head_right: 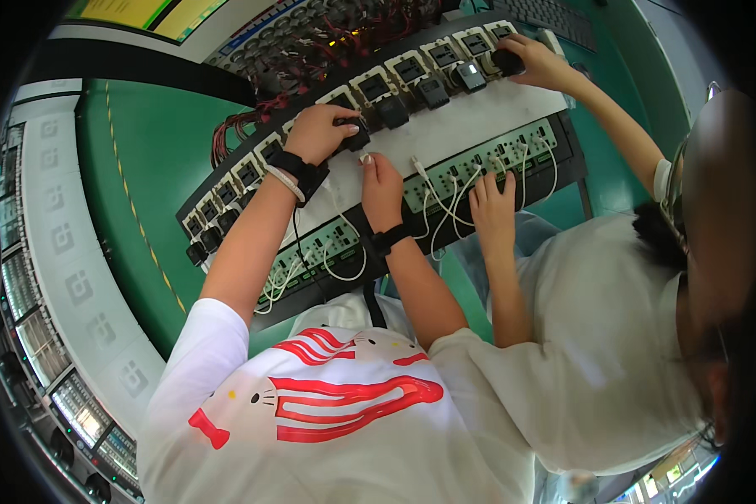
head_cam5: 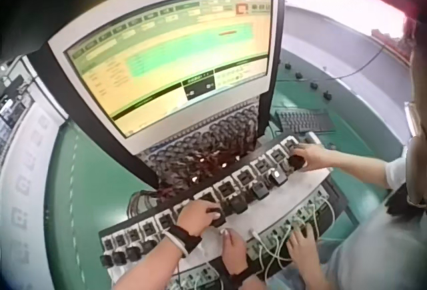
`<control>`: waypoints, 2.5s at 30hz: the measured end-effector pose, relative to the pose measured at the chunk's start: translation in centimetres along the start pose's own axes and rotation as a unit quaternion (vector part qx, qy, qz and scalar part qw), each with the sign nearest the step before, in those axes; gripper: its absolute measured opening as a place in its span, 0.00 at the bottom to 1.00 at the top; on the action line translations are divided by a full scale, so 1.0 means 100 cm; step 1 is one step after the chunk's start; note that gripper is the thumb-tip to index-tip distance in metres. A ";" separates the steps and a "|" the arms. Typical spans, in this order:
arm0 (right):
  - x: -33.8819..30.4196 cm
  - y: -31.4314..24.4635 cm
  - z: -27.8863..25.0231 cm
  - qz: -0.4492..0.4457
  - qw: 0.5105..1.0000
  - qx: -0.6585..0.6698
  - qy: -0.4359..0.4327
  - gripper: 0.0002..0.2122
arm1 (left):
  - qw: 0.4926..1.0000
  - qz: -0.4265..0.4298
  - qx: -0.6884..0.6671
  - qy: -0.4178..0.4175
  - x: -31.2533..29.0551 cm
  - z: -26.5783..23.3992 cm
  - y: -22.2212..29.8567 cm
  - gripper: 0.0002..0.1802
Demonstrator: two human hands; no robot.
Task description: Testing or assembling electronic components on a multi-port testing panel by plugging in wires and flipping switches.
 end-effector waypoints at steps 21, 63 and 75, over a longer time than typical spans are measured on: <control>-0.005 0.018 -0.002 0.152 0.980 0.129 -0.022 0.11 | 0.996 0.019 -0.079 -0.026 0.007 0.004 -0.018 0.17; -0.151 0.029 -0.143 0.152 0.977 -0.093 0.121 0.06 | 0.998 0.051 -0.028 -0.002 0.004 0.007 -0.017 0.18; -0.192 -0.156 -0.140 0.030 0.885 0.202 -0.419 0.22 | 0.989 0.119 0.077 -0.035 0.029 -0.002 0.051 0.20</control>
Point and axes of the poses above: each hand's wrist, its own x-axis towards the middle knuckle, its own z-axis out of the palm, y = z × x, the point moved 7 cm from there along x, towards the middle knuckle, and after that the axes turned 13 degrees about z, right-handed, at the moved point
